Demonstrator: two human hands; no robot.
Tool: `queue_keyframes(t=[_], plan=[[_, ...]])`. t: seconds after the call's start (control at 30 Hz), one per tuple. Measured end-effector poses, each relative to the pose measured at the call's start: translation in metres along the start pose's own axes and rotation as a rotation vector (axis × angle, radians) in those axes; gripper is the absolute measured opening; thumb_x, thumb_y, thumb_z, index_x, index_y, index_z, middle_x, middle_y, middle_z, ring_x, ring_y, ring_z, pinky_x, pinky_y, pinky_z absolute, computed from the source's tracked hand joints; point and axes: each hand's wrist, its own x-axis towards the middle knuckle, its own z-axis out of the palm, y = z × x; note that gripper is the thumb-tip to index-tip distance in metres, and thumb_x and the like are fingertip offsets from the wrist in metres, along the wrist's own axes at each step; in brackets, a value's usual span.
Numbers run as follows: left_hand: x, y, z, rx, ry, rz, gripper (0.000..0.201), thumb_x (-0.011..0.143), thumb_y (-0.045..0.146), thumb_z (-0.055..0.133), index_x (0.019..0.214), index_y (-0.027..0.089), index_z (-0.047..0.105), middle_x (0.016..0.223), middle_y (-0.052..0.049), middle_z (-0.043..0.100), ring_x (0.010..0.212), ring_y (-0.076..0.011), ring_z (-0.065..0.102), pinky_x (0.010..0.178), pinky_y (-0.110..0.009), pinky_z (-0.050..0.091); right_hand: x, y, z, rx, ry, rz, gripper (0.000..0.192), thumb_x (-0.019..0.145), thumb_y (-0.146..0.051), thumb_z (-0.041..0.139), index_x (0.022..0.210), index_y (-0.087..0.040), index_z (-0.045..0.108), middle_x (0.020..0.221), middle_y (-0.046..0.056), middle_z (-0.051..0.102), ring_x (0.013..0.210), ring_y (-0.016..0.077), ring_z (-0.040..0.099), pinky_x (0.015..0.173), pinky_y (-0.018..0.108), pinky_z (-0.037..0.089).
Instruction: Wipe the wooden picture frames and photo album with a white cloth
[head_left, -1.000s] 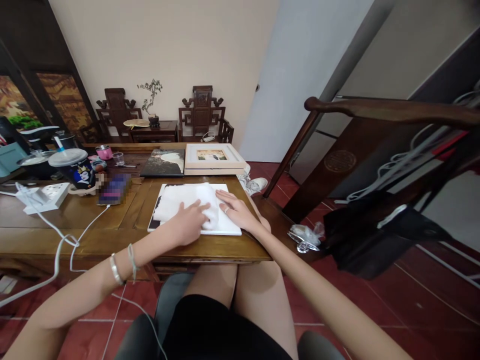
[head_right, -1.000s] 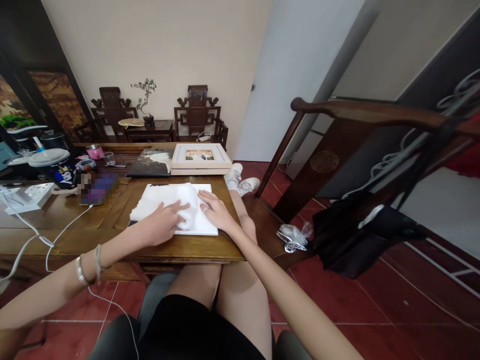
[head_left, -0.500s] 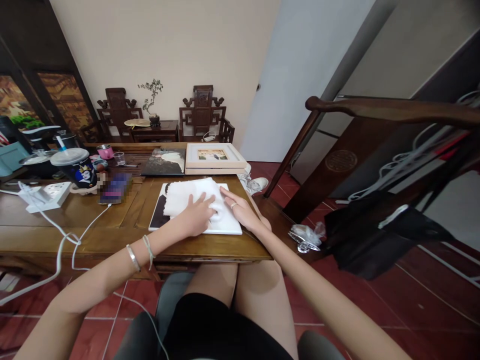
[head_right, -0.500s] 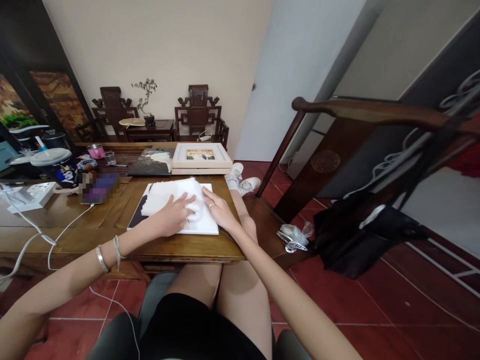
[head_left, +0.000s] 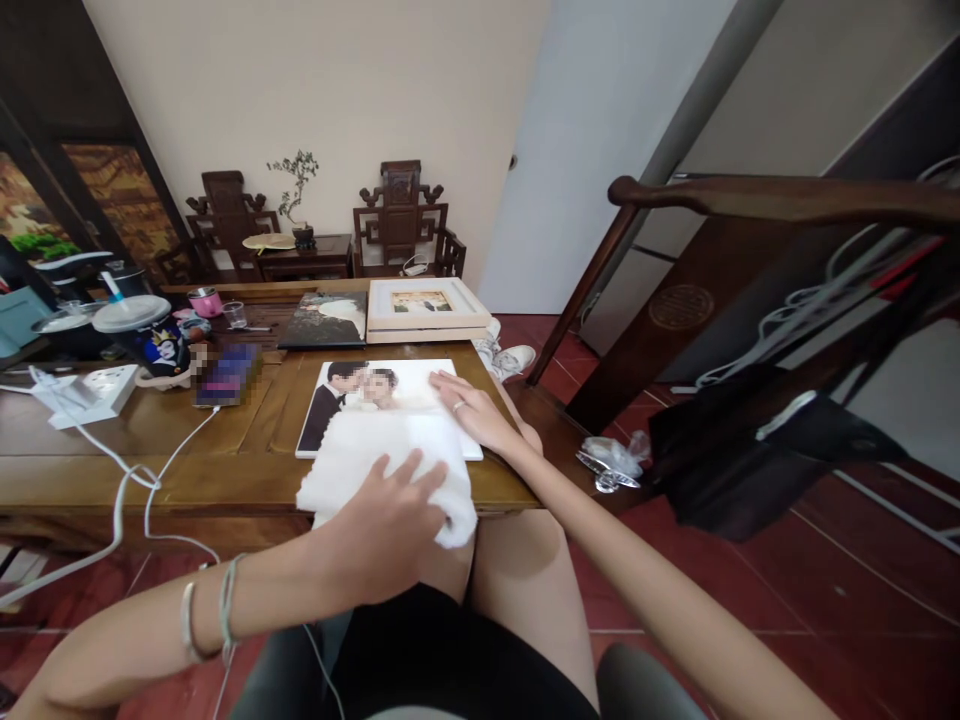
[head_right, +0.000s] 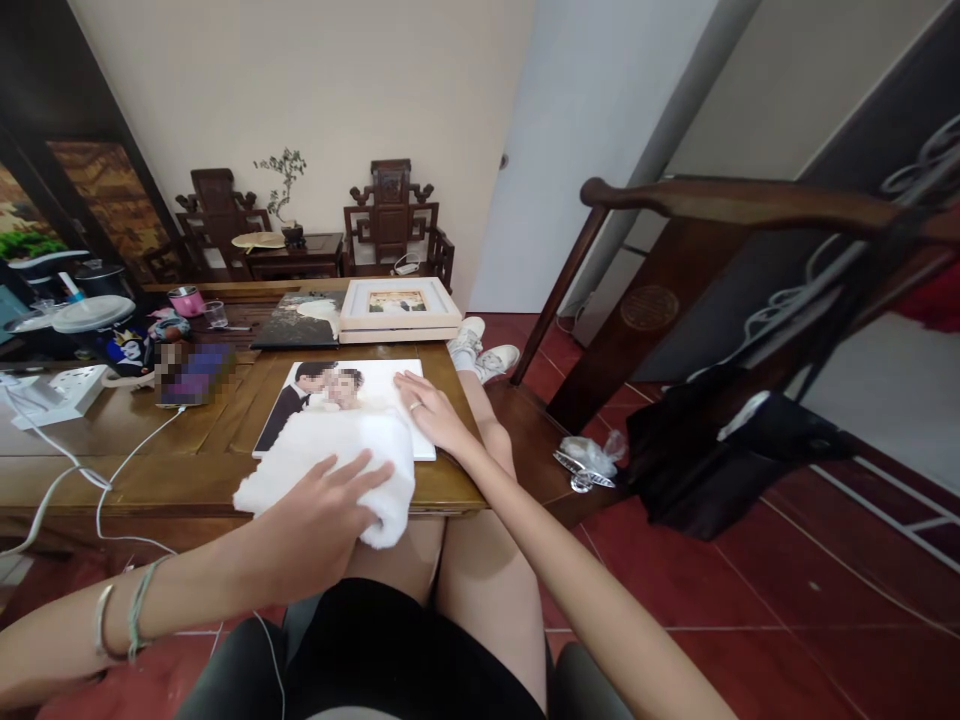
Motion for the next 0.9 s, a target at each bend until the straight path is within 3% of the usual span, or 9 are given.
queue_keyframes(t=[0.1,0.2,0.3,0.37,0.5,0.67,0.8,0.9], plan=[[0.006,-0.021,-0.008,-0.017,-0.055,-0.108,0.037,0.083,0.009,0.046,0.108,0.017,0.071,0.149,-0.014,0.049,0.133,-0.0358,0.05,0.099,-0.048,0.05,0.001,0.003,0.002,-0.079,-0.037,-0.088,0.042,0.089,-0.039,0.061,0.128,-0.024,0.068,0.143,0.008,0.056,0.141,0.0261,0.041,0.121,0.049,0.026],[0.031,-0.065,-0.01,-0.022,-0.028,-0.222,0.037,0.083,0.008,0.043,0.106,0.017,0.071,0.134,-0.014,0.061,0.112,-0.0283,0.065,0.089,-0.038,0.053,0.002,0.006,0.003,-0.094,-0.025,-0.09,0.042,0.088,-0.032,0.061,0.129,-0.025,0.067,0.144,0.006,0.055,0.141,0.0256,0.041,0.121,0.049,0.027],[0.065,-0.111,-0.011,-0.115,-0.004,-0.186,0.036,0.079,0.006,0.043,0.099,0.017,0.071,0.111,-0.01,0.072,0.099,-0.0228,0.067,0.086,-0.031,0.051,0.003,0.007,0.004,-0.096,-0.02,-0.089,0.043,0.087,-0.03,0.062,0.129,-0.025,0.067,0.144,0.006,0.056,0.141,0.026,0.041,0.12,0.05,0.027],[0.088,-0.131,-0.015,-0.192,-0.003,-0.153,0.033,0.076,0.006,0.043,0.092,0.014,0.071,0.099,-0.01,0.073,0.09,-0.0221,0.066,0.083,-0.03,0.05,0.002,0.007,0.004,-0.093,-0.017,-0.097,0.043,0.087,-0.03,0.062,0.129,-0.024,0.067,0.144,0.008,0.056,0.141,0.0262,0.042,0.12,0.05,0.028],[0.131,-0.135,-0.02,-0.326,0.168,-0.102,0.031,0.074,0.007,0.042,0.088,0.012,0.069,0.093,-0.01,0.072,0.086,-0.0215,0.062,0.082,-0.03,0.047,0.001,0.005,0.002,-0.087,-0.016,-0.117,0.044,0.087,-0.033,0.062,0.13,-0.024,0.067,0.144,0.007,0.056,0.139,0.0266,0.044,0.12,0.048,0.029],[0.161,-0.122,-0.016,-0.362,0.148,-0.043,0.021,0.071,0.01,0.045,0.072,0.015,0.066,0.08,-0.005,0.07,0.076,-0.0187,0.058,0.074,-0.028,0.045,0.001,0.004,0.0,-0.112,-0.037,-0.093,0.046,0.086,-0.037,0.062,0.13,-0.025,0.067,0.14,0.007,0.06,0.134,0.0288,0.05,0.117,0.049,0.034],[0.146,-0.133,-0.009,-0.402,0.179,-0.172,0.027,0.069,0.008,0.045,0.08,0.014,0.069,0.082,-0.006,0.072,0.075,-0.0189,0.061,0.073,-0.027,0.045,0.0,0.004,0.0,-0.107,-0.036,-0.112,0.046,0.088,-0.035,0.06,0.131,-0.021,0.066,0.142,0.009,0.057,0.136,0.0274,0.048,0.118,0.048,0.031],[0.117,-0.148,-0.004,-0.412,0.11,-0.275,0.028,0.071,0.006,0.042,0.078,0.013,0.068,0.068,-0.006,0.069,0.064,-0.0171,0.06,0.069,-0.026,0.047,0.0,0.005,0.001,-0.079,-0.04,-0.097,0.045,0.087,-0.035,0.062,0.13,-0.024,0.066,0.142,0.007,0.057,0.138,0.0266,0.046,0.12,0.049,0.029]])
